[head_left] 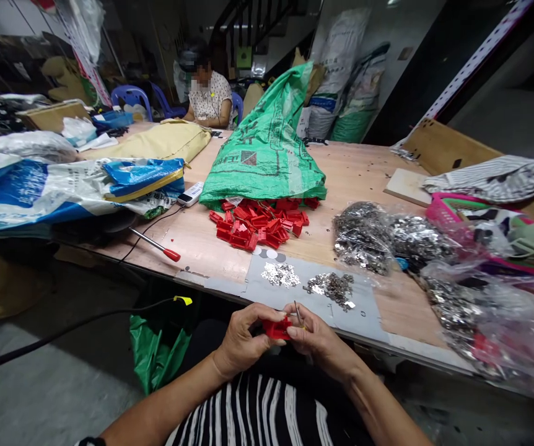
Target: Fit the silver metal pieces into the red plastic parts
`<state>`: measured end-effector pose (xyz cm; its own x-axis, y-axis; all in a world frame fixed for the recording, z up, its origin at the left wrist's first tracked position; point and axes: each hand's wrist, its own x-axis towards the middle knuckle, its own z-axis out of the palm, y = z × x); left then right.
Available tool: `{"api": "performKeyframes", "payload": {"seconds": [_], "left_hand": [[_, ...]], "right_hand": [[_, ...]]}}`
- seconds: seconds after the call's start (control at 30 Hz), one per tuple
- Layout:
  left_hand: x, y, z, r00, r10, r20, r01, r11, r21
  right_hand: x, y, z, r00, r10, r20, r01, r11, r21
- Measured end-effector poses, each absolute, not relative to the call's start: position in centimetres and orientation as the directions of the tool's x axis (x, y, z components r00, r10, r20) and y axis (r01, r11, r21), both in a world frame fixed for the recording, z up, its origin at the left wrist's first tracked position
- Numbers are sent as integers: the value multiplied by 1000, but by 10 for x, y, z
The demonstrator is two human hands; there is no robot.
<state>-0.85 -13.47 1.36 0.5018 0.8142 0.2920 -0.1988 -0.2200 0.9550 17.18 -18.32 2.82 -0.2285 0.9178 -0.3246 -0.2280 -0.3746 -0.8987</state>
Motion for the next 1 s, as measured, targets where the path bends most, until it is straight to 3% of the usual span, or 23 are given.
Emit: {"api": "performKeyframes", "payload": {"seconds": [0.23,0.33,0.47,0.57,0.67,0.8,1.0], "left_hand": [[-6,-132,9,481,873,80,-382,126,916],[-4,-128,10,444,896,26,-386,165,908],[-5,-120,9,367,930,22,-337,111,935],[-7,-115,6,325,945,33,-233,46,971],[-9,-112,3,294,955,49,-153,-3,988],[-10,-111,1,285,957,59,-139,-19,990],[-13,-110,0,259,965,33,-143,5,990]], "right_hand": [[165,-183,25,-229,911,-343,-332,-404,-852],[173,-175,28,-171,933,-317,-195,-347,-917],[192,-162,28,55,977,-205,158,-211,-965],[203,-155,27,151,986,-71,490,-137,-861],[205,-148,24,137,990,41,718,-71,-693],[197,-136,20,71,991,116,837,4,-546],[185,-114,20,11,995,102,901,34,-432]]}}
